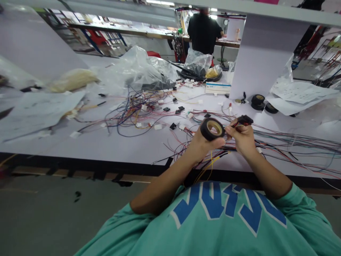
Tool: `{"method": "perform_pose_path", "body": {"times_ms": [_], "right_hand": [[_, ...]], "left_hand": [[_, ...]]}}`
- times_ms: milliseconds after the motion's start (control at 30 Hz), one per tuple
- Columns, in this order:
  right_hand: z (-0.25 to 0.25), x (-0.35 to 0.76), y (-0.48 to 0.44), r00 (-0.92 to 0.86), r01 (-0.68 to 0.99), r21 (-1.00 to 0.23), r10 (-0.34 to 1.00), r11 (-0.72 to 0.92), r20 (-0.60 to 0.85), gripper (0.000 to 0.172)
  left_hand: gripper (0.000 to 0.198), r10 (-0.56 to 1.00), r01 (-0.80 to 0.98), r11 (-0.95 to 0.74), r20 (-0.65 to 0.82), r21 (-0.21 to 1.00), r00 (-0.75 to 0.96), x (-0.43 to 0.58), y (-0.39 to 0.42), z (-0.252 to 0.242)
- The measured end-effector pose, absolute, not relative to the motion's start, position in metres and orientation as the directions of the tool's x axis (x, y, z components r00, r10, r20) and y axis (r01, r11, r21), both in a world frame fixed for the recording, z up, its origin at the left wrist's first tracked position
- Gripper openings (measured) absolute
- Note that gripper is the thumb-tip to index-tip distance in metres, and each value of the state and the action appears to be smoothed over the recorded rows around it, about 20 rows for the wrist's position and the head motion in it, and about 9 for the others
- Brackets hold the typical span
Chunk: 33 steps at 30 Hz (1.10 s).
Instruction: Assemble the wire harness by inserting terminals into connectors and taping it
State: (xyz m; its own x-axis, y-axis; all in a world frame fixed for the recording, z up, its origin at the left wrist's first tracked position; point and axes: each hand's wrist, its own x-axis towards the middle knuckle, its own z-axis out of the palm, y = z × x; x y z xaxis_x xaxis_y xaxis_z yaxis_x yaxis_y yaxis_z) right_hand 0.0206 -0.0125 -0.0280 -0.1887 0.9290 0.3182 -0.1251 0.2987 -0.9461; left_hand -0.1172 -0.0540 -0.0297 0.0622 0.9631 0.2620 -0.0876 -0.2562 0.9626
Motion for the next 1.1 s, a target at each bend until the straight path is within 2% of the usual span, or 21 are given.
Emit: {"method": "perform_pose_path", "body": {"times_ms": [67,100,167,200,233,333,433,533,600,667,767,833,900,967,1000,1067,1100], "right_hand": [[-0.029,0.021,-0.009,-0.175,-0.168,-0.965,0.958,0.199,0.228,0.04],[-0.028,0.022,-0.008,-0.193,-0.172,-0.97,0.96,0.171,0.203,0.041],[-0.026,0.025,-0.007,-0.247,-0.14,-0.977,0.95,0.161,0.192,0.041],[-0.024,0.026,-0.008,-0.262,-0.11,-0.978,0.944,0.179,0.203,0.04],[-0.022,0.028,-0.009,-0.265,-0.081,-0.975,0.938,0.208,0.222,0.039],[-0.016,0.028,-0.013,-0.319,-0.021,-0.965,0.913,0.262,0.255,0.037],[-0.01,0.024,-0.014,-0.41,0.0,-0.957,0.873,0.289,0.264,0.039],[-0.005,0.023,-0.011,-0.317,0.045,-0.892,0.853,0.45,0.414,0.033],[-0.001,0.024,-0.009,-0.238,0.091,-0.822,0.814,0.562,0.53,0.029],[0.002,0.024,-0.009,-0.227,0.092,-0.785,0.78,0.613,0.583,0.029],[0.004,0.021,-0.012,-0.294,0.028,-0.826,0.794,0.563,0.531,0.033],[0.004,0.018,-0.014,-0.305,-0.033,-0.89,0.843,0.455,0.443,0.037],[0.004,0.016,-0.013,-0.286,-0.098,-0.936,0.891,0.338,0.352,0.04],[0.003,0.016,-0.01,-0.279,-0.127,-0.957,0.916,0.262,0.288,0.043],[0.004,0.017,-0.008,-0.281,-0.12,-0.961,0.92,0.25,0.275,0.043],[0.005,0.019,-0.005,-0.293,-0.066,-0.954,0.908,0.294,0.3,0.04],[0.007,0.021,-0.004,-0.301,-0.029,-0.937,0.891,0.348,0.34,0.038]], "left_hand": [[0.065,0.905,0.128,-0.415,0.395,0.901,0.156,-0.125,-0.058,-0.029],[0.069,0.879,0.215,-0.461,0.41,0.861,0.243,-0.129,-0.06,-0.028],[0.066,0.853,0.302,-0.482,0.362,0.823,0.375,-0.134,-0.061,-0.025],[0.06,0.859,0.313,-0.465,0.335,0.828,0.387,-0.135,-0.06,-0.024],[0.05,0.878,0.319,-0.437,0.322,0.841,0.354,-0.133,-0.059,-0.022],[0.018,0.935,0.344,-0.353,0.337,0.87,0.108,-0.123,-0.055,-0.021],[0.013,0.923,0.376,-0.336,0.382,0.864,-0.053,-0.112,-0.052,-0.02],[0.013,0.922,0.242,-0.333,0.369,0.911,-0.122,-0.108,-0.05,-0.016],[0.031,0.943,0.029,-0.282,0.282,0.959,-0.177,-0.112,-0.047,-0.01],[0.053,0.983,-0.187,-0.169,0.151,0.968,-0.107,-0.117,-0.044,-0.002],[0.058,0.981,-0.308,0.011,0.049,0.951,0.185,-0.122,-0.041,0.008],[0.055,0.971,-0.313,-0.009,0.083,0.95,0.225,-0.124,-0.044,0.011],[0.054,0.967,-0.246,-0.166,0.207,0.955,0.151,-0.126,-0.05,0.01],[0.053,0.918,-0.031,-0.367,0.367,0.93,0.149,-0.13,-0.057,0.008],[0.053,0.886,0.101,-0.441,0.414,0.892,0.209,-0.132,-0.061,0.007],[0.053,0.843,0.283,-0.506,0.398,0.815,0.361,-0.136,-0.065,0.005],[0.051,0.844,0.313,-0.498,0.369,0.809,0.389,-0.138,-0.066,0.004]]}}
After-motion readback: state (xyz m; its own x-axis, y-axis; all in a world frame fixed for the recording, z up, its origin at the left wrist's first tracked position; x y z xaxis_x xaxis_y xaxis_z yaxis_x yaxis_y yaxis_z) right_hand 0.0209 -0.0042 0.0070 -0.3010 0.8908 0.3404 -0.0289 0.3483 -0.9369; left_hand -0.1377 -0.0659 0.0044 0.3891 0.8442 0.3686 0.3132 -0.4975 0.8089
